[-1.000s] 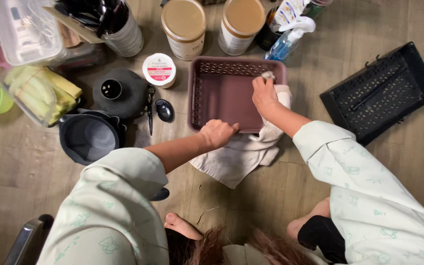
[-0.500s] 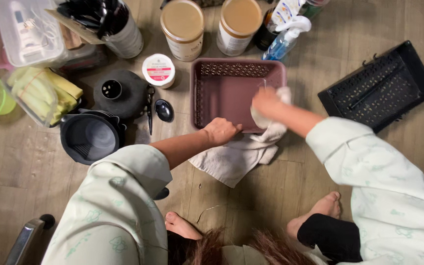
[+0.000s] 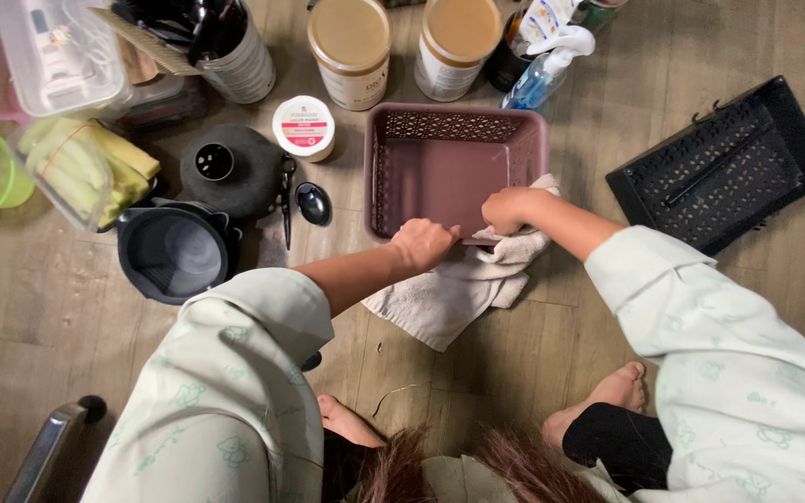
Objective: The person cleans a plastic basket and various containers using a spray bottle and cloth, then organizes them into the basket. They also wipe a metal cup and place it inside.
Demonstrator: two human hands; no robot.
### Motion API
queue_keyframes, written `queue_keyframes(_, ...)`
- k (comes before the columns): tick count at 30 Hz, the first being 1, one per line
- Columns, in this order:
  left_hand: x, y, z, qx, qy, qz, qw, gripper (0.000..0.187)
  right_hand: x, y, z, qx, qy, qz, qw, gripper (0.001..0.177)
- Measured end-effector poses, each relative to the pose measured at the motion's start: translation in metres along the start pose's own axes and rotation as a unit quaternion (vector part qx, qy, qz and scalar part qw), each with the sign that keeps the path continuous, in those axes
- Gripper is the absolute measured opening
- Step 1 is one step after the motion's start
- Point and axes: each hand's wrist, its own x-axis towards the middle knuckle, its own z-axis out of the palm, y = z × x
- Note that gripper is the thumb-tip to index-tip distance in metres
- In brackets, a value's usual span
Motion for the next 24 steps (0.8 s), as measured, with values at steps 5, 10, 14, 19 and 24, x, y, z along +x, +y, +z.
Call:
queue_keyframes(5, -0.004, 0.005, -0.004, -0.015, -0.027, -0.018, 0.999, 0.030, 0.006, -0.003, 0.001, 0.150, 0.096, -0.073, 0.981, 0.030)
queue_keyframes(10, -0.022, -0.013, -0.029, 0.061, 0.347, 0.110, 0.929, 0.104, -0.037, 0.026, -0.013, 0.228, 0.161, -0.035, 0.960, 0.036)
queue_keyframes(14, -0.086, -0.063, -0.038, -0.167, 0.386, -0.120, 0.899, 0.062, -0.061, 0.058, 0.000, 0.182, 0.182, 0.085, 0.963, 0.040)
queue_keyframes(19, -0.071, -0.089, -0.028, -0.609, -0.042, -0.452, 0.650, 0.090, 0.026, 0.016, 0.041, 0.060, 0.092, 0.116, 0.987, 0.048)
queue_keyframes(24, -0.050, -0.089, 0.014, -0.806, 0.045, -0.288, 0.515, 0.088, 0.108, 0.010, 0.067, 0.159, -0.027, 0.116, 0.980, 0.045)
